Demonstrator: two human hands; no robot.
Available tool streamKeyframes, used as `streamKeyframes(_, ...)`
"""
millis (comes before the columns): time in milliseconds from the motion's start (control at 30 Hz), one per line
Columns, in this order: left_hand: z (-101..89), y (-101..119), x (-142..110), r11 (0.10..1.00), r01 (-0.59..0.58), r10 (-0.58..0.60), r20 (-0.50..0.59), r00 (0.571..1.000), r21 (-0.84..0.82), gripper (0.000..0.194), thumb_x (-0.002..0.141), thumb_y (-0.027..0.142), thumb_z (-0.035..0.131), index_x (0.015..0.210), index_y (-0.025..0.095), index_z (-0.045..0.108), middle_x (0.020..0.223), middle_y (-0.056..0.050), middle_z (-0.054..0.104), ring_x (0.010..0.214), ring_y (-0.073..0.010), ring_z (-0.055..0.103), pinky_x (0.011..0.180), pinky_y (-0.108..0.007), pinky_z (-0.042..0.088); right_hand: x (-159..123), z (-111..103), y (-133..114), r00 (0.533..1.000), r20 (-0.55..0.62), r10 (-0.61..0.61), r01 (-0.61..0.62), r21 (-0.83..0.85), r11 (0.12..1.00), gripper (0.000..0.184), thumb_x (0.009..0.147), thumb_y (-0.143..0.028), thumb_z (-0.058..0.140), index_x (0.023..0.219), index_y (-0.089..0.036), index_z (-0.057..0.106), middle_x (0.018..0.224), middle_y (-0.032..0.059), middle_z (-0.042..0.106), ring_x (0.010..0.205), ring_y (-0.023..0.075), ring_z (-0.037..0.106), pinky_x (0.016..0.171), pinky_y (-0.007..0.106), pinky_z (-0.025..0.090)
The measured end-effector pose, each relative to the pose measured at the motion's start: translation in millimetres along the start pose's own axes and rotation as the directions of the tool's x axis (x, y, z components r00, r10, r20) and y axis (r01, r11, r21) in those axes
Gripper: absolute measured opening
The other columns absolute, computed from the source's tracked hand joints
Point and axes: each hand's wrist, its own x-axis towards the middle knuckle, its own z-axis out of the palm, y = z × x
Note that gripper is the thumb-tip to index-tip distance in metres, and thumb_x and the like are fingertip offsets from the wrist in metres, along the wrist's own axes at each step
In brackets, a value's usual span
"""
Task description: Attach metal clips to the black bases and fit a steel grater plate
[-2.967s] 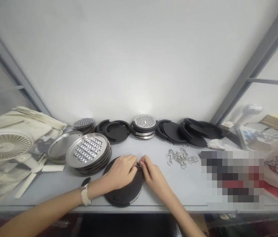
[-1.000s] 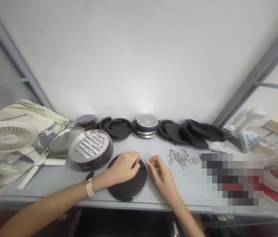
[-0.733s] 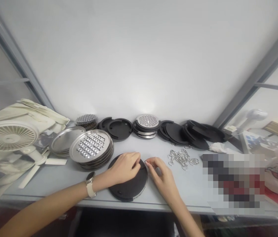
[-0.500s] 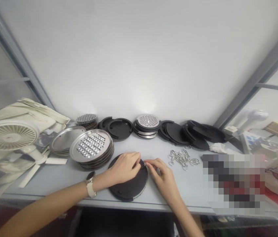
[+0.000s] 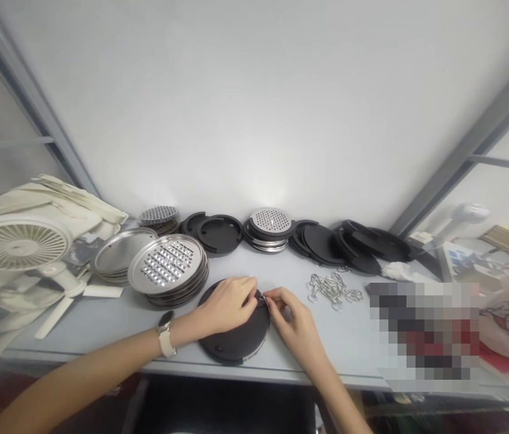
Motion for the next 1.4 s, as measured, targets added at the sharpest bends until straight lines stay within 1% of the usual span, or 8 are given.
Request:
streamKeyframes(200,-2.2,1.4,-0.3,1.000,0.010,-0.010,0.013,1.000,0.006,0.007,0.085,0.016,0.044,0.079,0.019,0.046,0.078,-0.001,0.058,0.073,-0.0172,0.056,0.067,-0.029,0.041,1.4,-0.8,0.1,1.000,-0.023,-0.013,0.012,-0.045,0.999,0.026,0.093,-0.037,0.045,0.093,-0.020,0.064,0.082,0.0046,0.067,0.073,0.0184,0.059,0.068,0.028,0.046)
streamKeyframes(367,-1.3,0.7,-0.2,1.000,0.002,-0.002,0.002,1.000,0.005,0.007,0.085,0.016,0.044,0.079,0.019,0.046,0.078,-0.001,0.058,0.071,-0.0167,0.056,0.065,-0.029,0.040,1.3,-0.3,1.8,1.000,0.004,0.012,-0.012,-0.025,1.000,0.026,0.094,-0.036,0.045,0.099,-0.021,0.065,0.085,0.0034,0.068,0.077,0.0180,0.060,0.071,0.026,0.046)
streamKeyframes(433,-0.4,0.2,-0.3,1.000,-0.005,0.005,-0.008,1.000,0.006,0.007,0.085,0.016,0.044,0.079,0.019,0.046,0.078,-0.001,0.059,0.071,-0.0165,0.055,0.065,-0.028,0.040,1.2,-0.1,1.4,1.000,0.014,0.014,-0.014,-0.039,0.999,0.026,0.094,-0.036,0.045,0.102,-0.021,0.065,0.084,0.0024,0.067,0.074,0.0170,0.059,0.069,0.025,0.045)
streamKeyframes(567,0.6,-0.3,-0.3,1.000,-0.005,0.006,-0.017,1.000,0.016,0.007,0.085,0.016,0.045,0.078,0.019,0.045,0.078,-0.001,0.059,0.070,-0.0163,0.055,0.064,-0.028,0.039,1.4,0.8,0.6,0.999,0.033,0.027,-0.024,-0.077,0.997,0.031,0.095,-0.038,0.042,0.108,-0.021,0.064,0.070,-0.0003,0.060,0.062,0.0151,0.049,0.059,0.024,0.042)
streamKeyframes(700,1.1,-0.4,-0.2,1.000,-0.005,0.005,-0.015,1.000,0.019,0.007,0.085,0.016,0.044,0.079,0.020,0.045,0.078,-0.001,0.059,0.071,-0.0164,0.055,0.065,-0.028,0.039,1.7,1.3,0.0,0.997,0.065,0.045,-0.040,-0.080,0.996,0.031,0.096,-0.039,0.039,0.111,-0.021,0.061,0.062,-0.0033,0.048,0.057,0.0140,0.042,0.055,0.023,0.037)
streamKeyframes(800,1.7,-0.6,-0.2,1.000,-0.004,0.005,-0.014,1.000,0.022,0.007,0.085,0.016,0.044,0.079,0.020,0.044,0.077,-0.001,0.058,0.071,-0.0166,0.055,0.065,-0.028,0.039,1.6,1.4,0.0,0.995,0.086,0.051,-0.046,-0.064,0.997,0.031,0.096,-0.039,0.038,0.111,-0.021,0.058,0.059,-0.0047,0.043,0.055,0.0137,0.040,0.053,0.023,0.035)
streamKeyframes(1067,1.2,-0.5,-0.5,1.000,-0.018,0.019,-0.032,0.999,0.025,0.008,0.085,0.016,0.044,0.078,0.020,0.043,0.077,0.000,0.057,0.069,-0.0159,0.054,0.064,-0.028,0.039,-1.0,4.9,2.0,0.994,0.107,0.010,-0.005,-0.045,0.999,0.020,0.093,-0.031,0.041,0.109,-0.020,0.048,0.061,-0.0072,0.039,0.054,0.0124,0.041,0.055,0.022,0.036)
streamKeyframes(1400,2.2,-0.7,-0.6,0.999,-0.016,0.017,-0.023,1.000,0.036,0.006,0.085,0.017,0.044,0.079,0.020,0.044,0.078,0.000,0.058,0.070,-0.0166,0.055,0.063,-0.028,0.039,-1.1,4.9,0.7,0.991,0.127,0.030,-0.020,-0.081,0.997,0.019,0.093,-0.030,0.040,0.108,-0.021,0.046,0.056,-0.0090,0.036,0.050,0.0123,0.039,0.053,0.022,0.033)
